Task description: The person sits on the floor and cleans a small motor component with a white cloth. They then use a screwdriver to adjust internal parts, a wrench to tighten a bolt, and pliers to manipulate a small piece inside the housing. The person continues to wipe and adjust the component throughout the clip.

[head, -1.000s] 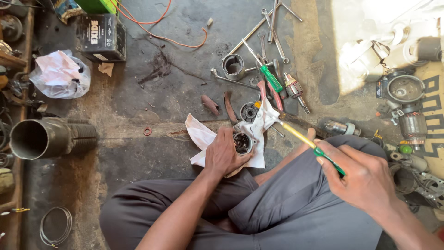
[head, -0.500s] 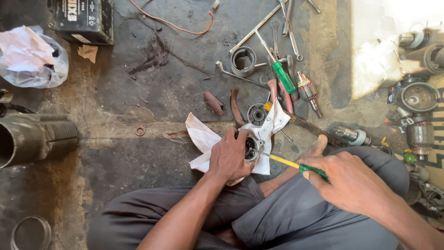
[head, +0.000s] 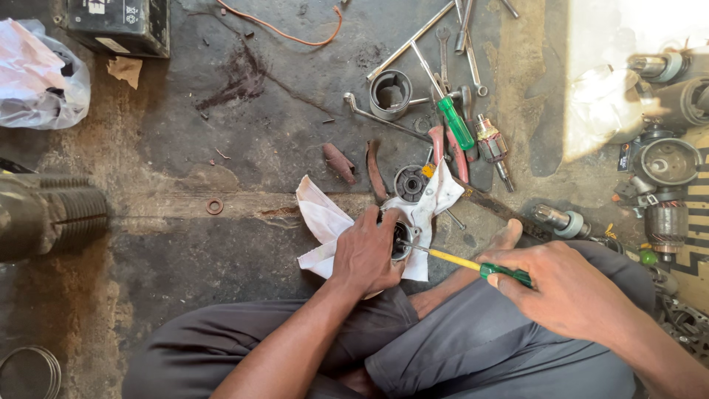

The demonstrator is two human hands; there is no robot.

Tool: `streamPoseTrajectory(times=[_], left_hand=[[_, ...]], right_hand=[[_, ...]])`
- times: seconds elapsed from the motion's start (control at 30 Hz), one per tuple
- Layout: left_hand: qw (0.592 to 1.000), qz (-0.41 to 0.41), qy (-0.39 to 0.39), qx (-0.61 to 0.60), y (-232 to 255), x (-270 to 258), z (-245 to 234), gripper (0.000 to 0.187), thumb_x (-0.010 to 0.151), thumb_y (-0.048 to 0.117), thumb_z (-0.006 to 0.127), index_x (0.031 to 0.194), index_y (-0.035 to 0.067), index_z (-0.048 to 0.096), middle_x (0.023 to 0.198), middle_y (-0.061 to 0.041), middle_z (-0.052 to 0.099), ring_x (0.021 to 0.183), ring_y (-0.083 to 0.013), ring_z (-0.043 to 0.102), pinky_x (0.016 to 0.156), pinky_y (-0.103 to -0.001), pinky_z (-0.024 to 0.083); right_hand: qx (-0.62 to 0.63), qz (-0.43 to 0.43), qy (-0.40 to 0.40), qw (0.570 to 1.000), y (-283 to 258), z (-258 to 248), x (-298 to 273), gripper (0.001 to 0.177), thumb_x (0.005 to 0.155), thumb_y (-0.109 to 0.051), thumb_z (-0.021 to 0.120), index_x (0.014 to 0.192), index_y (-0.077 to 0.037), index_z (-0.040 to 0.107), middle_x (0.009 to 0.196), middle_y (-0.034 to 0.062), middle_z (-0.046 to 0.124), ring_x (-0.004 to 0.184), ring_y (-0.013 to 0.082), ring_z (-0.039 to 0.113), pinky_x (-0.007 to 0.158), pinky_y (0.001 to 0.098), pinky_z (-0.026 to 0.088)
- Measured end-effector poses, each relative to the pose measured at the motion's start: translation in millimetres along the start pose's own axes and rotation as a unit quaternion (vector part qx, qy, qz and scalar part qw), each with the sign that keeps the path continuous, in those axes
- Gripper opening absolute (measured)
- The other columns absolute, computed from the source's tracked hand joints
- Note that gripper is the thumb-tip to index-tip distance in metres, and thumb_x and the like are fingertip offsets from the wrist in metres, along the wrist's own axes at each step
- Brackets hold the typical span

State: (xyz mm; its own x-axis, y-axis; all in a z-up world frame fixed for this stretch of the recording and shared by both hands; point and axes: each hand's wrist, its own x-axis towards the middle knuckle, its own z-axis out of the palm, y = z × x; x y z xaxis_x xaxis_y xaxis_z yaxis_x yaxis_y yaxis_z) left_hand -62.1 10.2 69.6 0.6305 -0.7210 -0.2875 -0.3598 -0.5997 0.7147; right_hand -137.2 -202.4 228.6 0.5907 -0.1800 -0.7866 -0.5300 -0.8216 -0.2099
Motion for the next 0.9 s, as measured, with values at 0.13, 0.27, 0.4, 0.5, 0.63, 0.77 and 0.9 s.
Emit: streamPoseTrajectory(times=[0.13,0.27,0.4,0.5,0.63,0.77,0.9], left_hand=[[1.000,-0.003,-0.010,0.006,1.6,0.3,-0.5,0.066,0.076,0.033,0.080,0.129,0.012,0.049,0.113,-0.019,0.051,0.103,-0.0400,0.061,0.079,-0.052,0.051],[1.000,0.005,-0.024,0.013,0.8,0.3,-2.7,0.076,0.067,0.035,0.085,0.129,0.012,0.049,0.113,-0.020,0.050,0.103,-0.0405,0.061,0.079,-0.051,0.052],[1.000,0.015,-0.026,0.003,-1.1,-0.3,-2.2,0.082,0.066,0.041,0.087,0.131,0.011,0.048,0.112,-0.019,0.051,0.099,-0.0405,0.062,0.079,-0.051,0.052],[0.999,0.028,-0.017,0.000,-4.3,1.0,0.0,0.084,0.065,0.046,0.088,0.132,0.012,0.050,0.109,-0.018,0.053,0.099,-0.0398,0.063,0.078,-0.050,0.053],[0.998,0.052,-0.025,-0.018,-13.3,3.1,0.6,0.098,0.057,0.054,0.092,0.134,0.011,0.049,0.110,-0.019,0.054,0.098,-0.0411,0.063,0.078,-0.050,0.054],[0.992,0.114,-0.045,-0.025,-30.0,11.1,1.4,0.110,0.048,0.054,0.093,0.137,0.008,0.048,0.114,-0.023,0.055,0.099,-0.0436,0.063,0.077,-0.050,0.054],[0.983,0.169,-0.066,-0.016,-52.0,20.9,4.7,0.101,0.062,0.050,0.087,0.143,0.005,0.046,0.109,-0.020,0.056,0.096,-0.0387,0.066,0.071,-0.047,0.056]], right_hand=[[0.001,-0.029,0.009,1.000,-1.2,-1.8,0.3,0.038,0.083,-0.032,0.072,0.120,-0.022,0.077,0.082,0.0200,0.075,0.082,0.0387,0.073,0.075,0.0457,0.056],[-0.025,0.002,-0.026,0.999,-0.3,-4.2,4.0,0.036,0.088,-0.034,0.069,0.122,-0.023,0.076,0.085,0.0201,0.075,0.087,0.0387,0.072,0.079,0.0462,0.055],[-0.039,-0.019,-0.041,0.998,8.3,-6.6,18.6,0.037,0.088,-0.034,0.068,0.122,-0.019,0.076,0.082,0.0199,0.074,0.084,0.0374,0.072,0.078,0.0464,0.055],[0.043,-0.013,-0.065,0.997,14.9,-6.5,30.3,0.039,0.087,-0.030,0.067,0.122,-0.015,0.075,0.074,0.0135,0.071,0.068,0.0262,0.071,0.066,0.0398,0.055],[0.286,0.232,-0.146,0.918,16.4,-9.1,35.7,0.038,0.091,-0.022,0.068,0.128,-0.015,0.073,0.073,0.0084,0.062,0.050,0.0176,0.044,0.046,0.0359,0.032],[0.340,0.261,-0.175,0.886,9.0,-8.4,40.2,0.038,0.092,-0.020,0.067,0.129,-0.011,0.066,0.081,0.0083,0.061,0.046,0.0145,0.043,0.040,0.0312,0.030],[0.362,0.342,-0.183,0.847,12.5,-7.4,44.1,0.034,0.094,-0.024,0.069,0.123,-0.008,0.065,0.079,0.0107,0.061,0.044,0.0145,0.038,0.040,0.0303,0.025]])
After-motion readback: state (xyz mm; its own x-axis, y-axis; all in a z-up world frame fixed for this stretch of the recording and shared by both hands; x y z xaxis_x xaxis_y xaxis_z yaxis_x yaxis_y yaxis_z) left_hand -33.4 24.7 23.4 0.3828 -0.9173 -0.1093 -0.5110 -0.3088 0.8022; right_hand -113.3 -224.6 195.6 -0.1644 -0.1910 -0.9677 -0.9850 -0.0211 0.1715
